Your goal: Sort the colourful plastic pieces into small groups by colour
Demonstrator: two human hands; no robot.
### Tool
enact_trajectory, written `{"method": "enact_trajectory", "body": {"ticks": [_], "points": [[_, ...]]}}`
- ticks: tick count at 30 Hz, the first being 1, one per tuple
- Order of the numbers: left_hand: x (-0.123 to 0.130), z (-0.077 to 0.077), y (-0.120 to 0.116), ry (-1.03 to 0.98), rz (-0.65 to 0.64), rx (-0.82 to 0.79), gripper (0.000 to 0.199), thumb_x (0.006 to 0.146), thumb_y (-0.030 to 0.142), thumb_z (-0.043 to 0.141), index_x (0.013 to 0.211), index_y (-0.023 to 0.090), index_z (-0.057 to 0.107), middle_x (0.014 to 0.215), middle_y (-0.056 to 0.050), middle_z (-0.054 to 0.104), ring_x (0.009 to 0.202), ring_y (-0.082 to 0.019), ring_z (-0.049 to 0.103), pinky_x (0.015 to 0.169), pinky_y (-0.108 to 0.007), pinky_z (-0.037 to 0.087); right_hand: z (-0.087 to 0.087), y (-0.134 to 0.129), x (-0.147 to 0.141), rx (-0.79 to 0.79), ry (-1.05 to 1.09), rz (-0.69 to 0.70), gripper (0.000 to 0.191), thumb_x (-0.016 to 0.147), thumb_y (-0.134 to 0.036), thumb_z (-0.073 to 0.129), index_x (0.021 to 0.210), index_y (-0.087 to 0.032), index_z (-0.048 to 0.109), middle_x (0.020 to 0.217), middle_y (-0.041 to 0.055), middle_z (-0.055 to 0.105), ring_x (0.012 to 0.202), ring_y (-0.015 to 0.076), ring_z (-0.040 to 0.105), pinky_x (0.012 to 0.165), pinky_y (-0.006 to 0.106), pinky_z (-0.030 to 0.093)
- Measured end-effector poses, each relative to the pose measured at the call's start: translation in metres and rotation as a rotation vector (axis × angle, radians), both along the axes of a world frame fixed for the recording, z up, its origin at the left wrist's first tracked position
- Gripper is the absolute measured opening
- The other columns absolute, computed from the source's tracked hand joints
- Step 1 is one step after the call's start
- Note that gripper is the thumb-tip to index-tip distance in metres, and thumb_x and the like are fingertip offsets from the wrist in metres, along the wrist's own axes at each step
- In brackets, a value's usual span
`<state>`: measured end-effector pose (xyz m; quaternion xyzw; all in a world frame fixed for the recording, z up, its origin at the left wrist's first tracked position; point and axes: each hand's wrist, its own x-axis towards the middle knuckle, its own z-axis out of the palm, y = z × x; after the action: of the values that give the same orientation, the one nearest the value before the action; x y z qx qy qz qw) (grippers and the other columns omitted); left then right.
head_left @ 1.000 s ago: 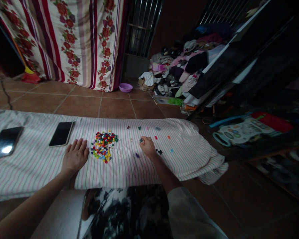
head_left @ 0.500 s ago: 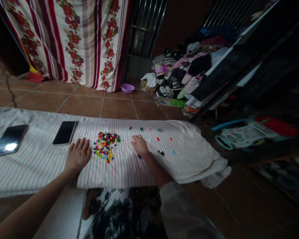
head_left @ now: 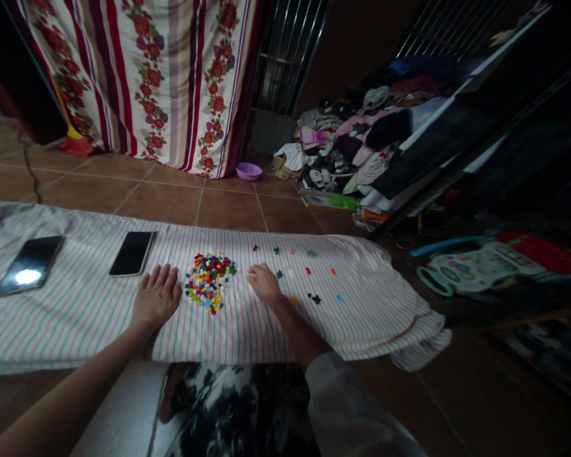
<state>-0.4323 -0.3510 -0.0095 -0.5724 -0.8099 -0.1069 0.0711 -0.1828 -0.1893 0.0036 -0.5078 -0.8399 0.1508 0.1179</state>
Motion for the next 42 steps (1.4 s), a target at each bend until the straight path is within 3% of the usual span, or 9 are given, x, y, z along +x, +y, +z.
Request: {"method": "enact_trajectory", "body": {"ticks": [8, 12, 19, 21, 26, 36, 42], "points": [[0.002, 0.002, 0.001, -0.011, 0.012, -0.029, 0.059, 0.095, 0.037, 0.024, 0.140, 0.010, 0.051, 0.150, -0.016, 0.047, 0.143, -0.032, 0.036, 0.116, -0.049, 0.024, 0.013, 0.014, 0.009, -0.044, 0.007, 0.055, 0.016, 0.088, -0.019, 0.059, 0.096, -0.020, 0.073, 0.095, 0.0052, 0.070, 0.092, 0.0158, 0.063, 0.083, 0.023, 0.043], [0.002, 0.003, 0.001, 0.006, 0.010, -0.037, 0.058, 0.095, 0.036, 0.027, 0.140, 0.010, 0.051, 0.149, -0.016, 0.047, 0.143, -0.033, 0.037, 0.115, -0.049, 0.026, 0.015, 0.018, 0.001, 0.036, 0.045, 0.026, 0.021, 0.090, -0.017, 0.052, 0.093, -0.019, 0.073, 0.094, 0.0067, 0.070, 0.093, 0.0177, 0.063, 0.084, 0.025, 0.044], [0.001, 0.000, 0.001, 0.003, 0.018, -0.005, 0.056, 0.095, 0.036, 0.029, 0.140, 0.013, 0.052, 0.148, -0.015, 0.049, 0.142, -0.031, 0.038, 0.115, -0.048, 0.027, -0.015, 0.004, -0.060, 0.108, 0.449, -0.092, 0.034, 0.095, -0.019, 0.036, 0.113, -0.021, 0.065, 0.113, 0.0090, 0.066, 0.110, 0.0185, 0.060, 0.099, 0.032, 0.046], [0.001, 0.000, 0.001, -0.006, 0.019, 0.002, 0.056, 0.094, 0.036, 0.029, 0.139, 0.013, 0.053, 0.148, -0.015, 0.049, 0.143, -0.031, 0.038, 0.116, -0.048, 0.027, -0.027, -0.001, -0.075, 0.136, 0.445, -0.155, 0.033, 0.096, -0.021, 0.036, 0.113, -0.020, 0.064, 0.116, 0.0113, 0.064, 0.116, 0.0205, 0.057, 0.103, 0.036, 0.045], [0.002, 0.001, 0.002, -0.022, 0.011, 0.004, 0.055, 0.094, 0.035, 0.030, 0.139, 0.012, 0.053, 0.149, -0.015, 0.048, 0.143, -0.032, 0.037, 0.116, -0.049, 0.026, -0.047, -0.014, -0.096, 0.174, 0.444, -0.166, 0.032, 0.096, -0.019, 0.035, 0.114, -0.016, 0.061, 0.124, 0.0169, 0.060, 0.125, 0.0240, 0.050, 0.109, 0.043, 0.040], [0.001, -0.004, 0.003, 0.026, -0.002, 0.044, 0.053, 0.095, 0.035, 0.032, 0.138, 0.013, 0.055, 0.147, -0.015, 0.050, 0.141, -0.033, 0.040, 0.114, -0.051, 0.030, -0.051, -0.021, -0.117, 0.129, 0.468, -0.026, 0.034, 0.095, -0.021, 0.040, 0.124, -0.013, 0.058, 0.135, 0.0184, 0.057, 0.134, 0.0240, 0.047, 0.114, 0.045, 0.038], [0.002, -0.002, 0.003, 0.021, 0.010, 0.044, 0.052, 0.095, 0.034, 0.033, 0.137, 0.012, 0.055, 0.147, -0.015, 0.049, 0.141, -0.033, 0.040, 0.114, -0.051, 0.031, -0.049, -0.021, -0.117, 0.206, 0.536, -0.012, 0.032, 0.098, -0.025, 0.038, 0.119, -0.017, 0.061, 0.128, 0.0139, 0.063, 0.126, 0.0224, 0.053, 0.111, 0.044, 0.040]]}}
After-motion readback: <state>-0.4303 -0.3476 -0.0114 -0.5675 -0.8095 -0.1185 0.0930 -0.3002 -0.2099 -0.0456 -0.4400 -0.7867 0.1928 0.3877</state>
